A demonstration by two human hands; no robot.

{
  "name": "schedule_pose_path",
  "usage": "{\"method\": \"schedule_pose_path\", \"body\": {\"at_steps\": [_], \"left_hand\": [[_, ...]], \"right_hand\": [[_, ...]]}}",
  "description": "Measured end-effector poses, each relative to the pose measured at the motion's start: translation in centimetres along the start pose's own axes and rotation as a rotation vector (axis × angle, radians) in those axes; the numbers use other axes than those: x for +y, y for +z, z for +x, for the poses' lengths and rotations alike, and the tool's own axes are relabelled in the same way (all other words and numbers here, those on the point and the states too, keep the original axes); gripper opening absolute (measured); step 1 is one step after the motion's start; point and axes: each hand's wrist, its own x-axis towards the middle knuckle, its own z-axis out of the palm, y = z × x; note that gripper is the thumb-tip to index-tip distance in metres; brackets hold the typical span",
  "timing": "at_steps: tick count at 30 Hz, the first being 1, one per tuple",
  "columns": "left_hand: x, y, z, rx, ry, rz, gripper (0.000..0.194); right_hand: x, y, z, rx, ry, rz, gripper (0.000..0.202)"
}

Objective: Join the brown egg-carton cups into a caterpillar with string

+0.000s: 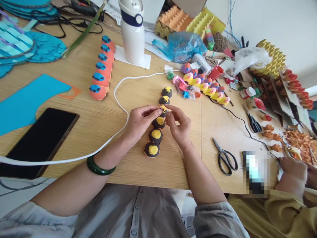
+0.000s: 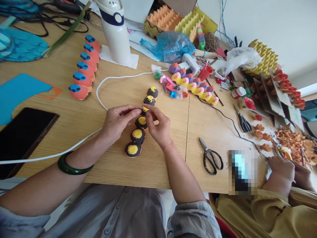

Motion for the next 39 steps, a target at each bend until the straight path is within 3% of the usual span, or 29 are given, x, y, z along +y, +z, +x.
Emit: {"method": "schedule_pose_path", "body": {"at_steps": [16, 39], "left_hand": [[0.1, 0.1, 0.3, 0.037, -0.053, -0.086, 0.041], [0.4, 0.1, 0.2, 0.031, -0.07, -0.096, 0.029]], "right_hand": [[-0.1, 0.1, 0.1, -0.001, 0.074, 0.068, 0.023], [0.7, 0.3, 0.2, 0.008, 0.149, 0.137, 0.025]]}}
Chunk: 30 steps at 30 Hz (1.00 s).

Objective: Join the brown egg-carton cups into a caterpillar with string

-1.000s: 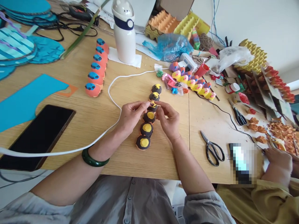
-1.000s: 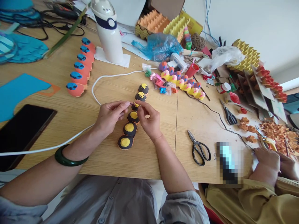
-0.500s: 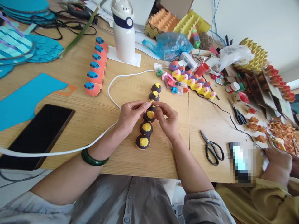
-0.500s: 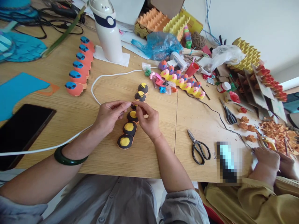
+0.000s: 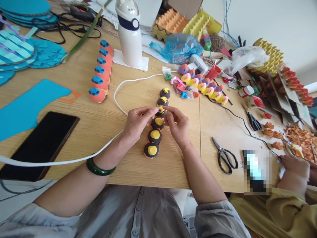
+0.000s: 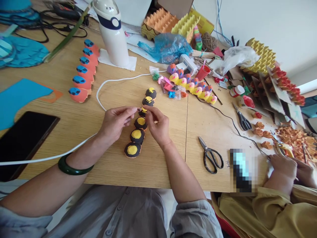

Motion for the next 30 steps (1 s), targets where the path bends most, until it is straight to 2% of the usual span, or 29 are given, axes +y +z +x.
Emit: {"method": "schedule_pose_path", "body": {"at_steps": [6, 12, 16, 23, 27, 30], "left_hand": [[-0.3, -0.1, 0.1, 0.035, 0.063, 0.102, 0.032], [-0.1, -0.1, -0.1, 0.024, 0.162, 0.169, 0.022], [-0.2, -0.4, -0.2, 0.013, 0.233, 0.286, 0.027], [0.2, -0.3, -0.4, -0.008, 0.356, 0.43, 0.026], [0.0, -0.5, -0.3, -0.065, 0.347, 0.427, 0.028], [0.0, -0.7, 0.0, -0.061, 0.303, 0.37, 0.03]], "right_hand": [[-0.2, 0.1, 0.2, 0.003, 0.045, 0.041, 0.028], [-0.8, 0.1, 0.7, -0.025, 0.164, 0.184, 0.036], [-1.2, 0.1, 0.8, -0.06, 0.214, 0.196, 0.043], [-0.7, 0.3, 0.8, -0.076, 0.2, 0.155, 0.046], [-0.4, 0.2, 0.9, -0.031, 0.207, 0.157, 0.045], [-0.3, 0.0, 1.1, 0.017, 0.221, 0.158, 0.042]]}}
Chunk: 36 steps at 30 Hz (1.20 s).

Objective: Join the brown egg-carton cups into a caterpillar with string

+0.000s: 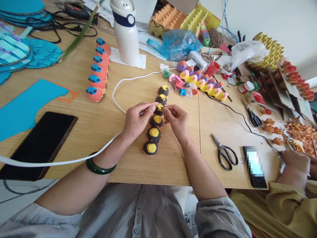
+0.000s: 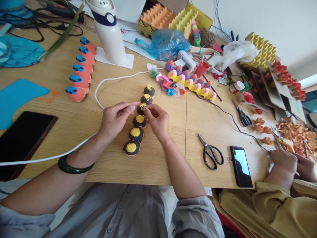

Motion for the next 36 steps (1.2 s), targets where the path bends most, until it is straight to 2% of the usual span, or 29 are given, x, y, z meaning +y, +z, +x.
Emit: {"method": "schedule_pose_path", "body": {"at_steps": [5, 8, 14, 17, 22, 29, 36], "left_hand": [[-0.7, -0.2, 0.6, 0.074, -0.087, -0.031, 0.028], [-1.8, -0.2, 1.0, 0.077, -0.065, -0.014, 0.036], [-3.4, -0.1, 1.7, -0.091, 0.043, 0.125, 0.047], [-3.4, -0.1, 2.2, -0.163, 0.073, 0.137, 0.049], [-3.2, -0.3, 2.7, -0.249, 0.049, 0.144, 0.044], [-3.8, -0.1, 2.8, -0.238, 0.024, 0.089, 0.046], [-3.2, 0.0, 2.6, -0.205, 0.066, 0.189, 0.043]], "right_hand": [[0.4, -0.5, 0.5, 0.074, 0.013, -0.014, 0.04], [1.0, -0.3, 0.6, 0.103, 0.015, -0.025, 0.039], [1.7, 0.8, 0.6, 0.105, 0.01, -0.034, 0.034], [1.5, 0.8, 0.5, 0.111, 0.013, -0.044, 0.028], [1.5, 0.7, 0.4, 0.111, 0.048, -0.109, 0.027], [1.6, 0.8, 0.2, 0.122, 0.071, -0.127, 0.021], [1.1, 0.7, -0.1, 0.136, 0.101, -0.168, 0.023]]}}
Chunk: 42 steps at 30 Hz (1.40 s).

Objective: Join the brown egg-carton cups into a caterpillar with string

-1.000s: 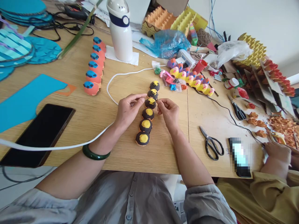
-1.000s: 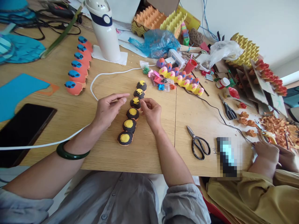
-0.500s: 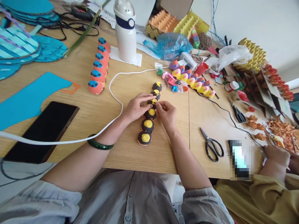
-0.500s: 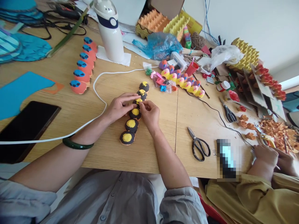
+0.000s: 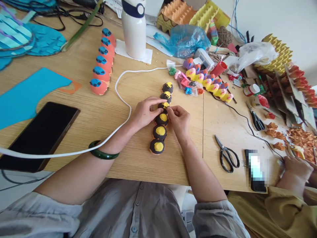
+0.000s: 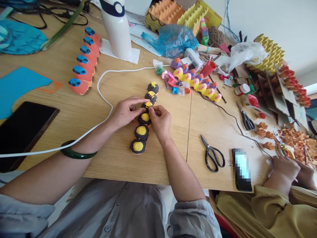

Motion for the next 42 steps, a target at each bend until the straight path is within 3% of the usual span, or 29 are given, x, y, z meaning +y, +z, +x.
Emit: {"method": "schedule_pose_path", "body": {"at_steps": [22, 42], "left_hand": [[0.25, 0.23, -0.11, 0.017, -0.027, -0.017, 0.041], [0.61, 0.29, -0.36, 0.027, -0.064, -0.043, 0.036]], "right_hand": [[-0.24, 0.47, -0.37, 0.002, -0.002, -0.042, 0.018], [0.24, 0.28, -0.05, -0.012, 0.037, -0.124, 0.029]]}}
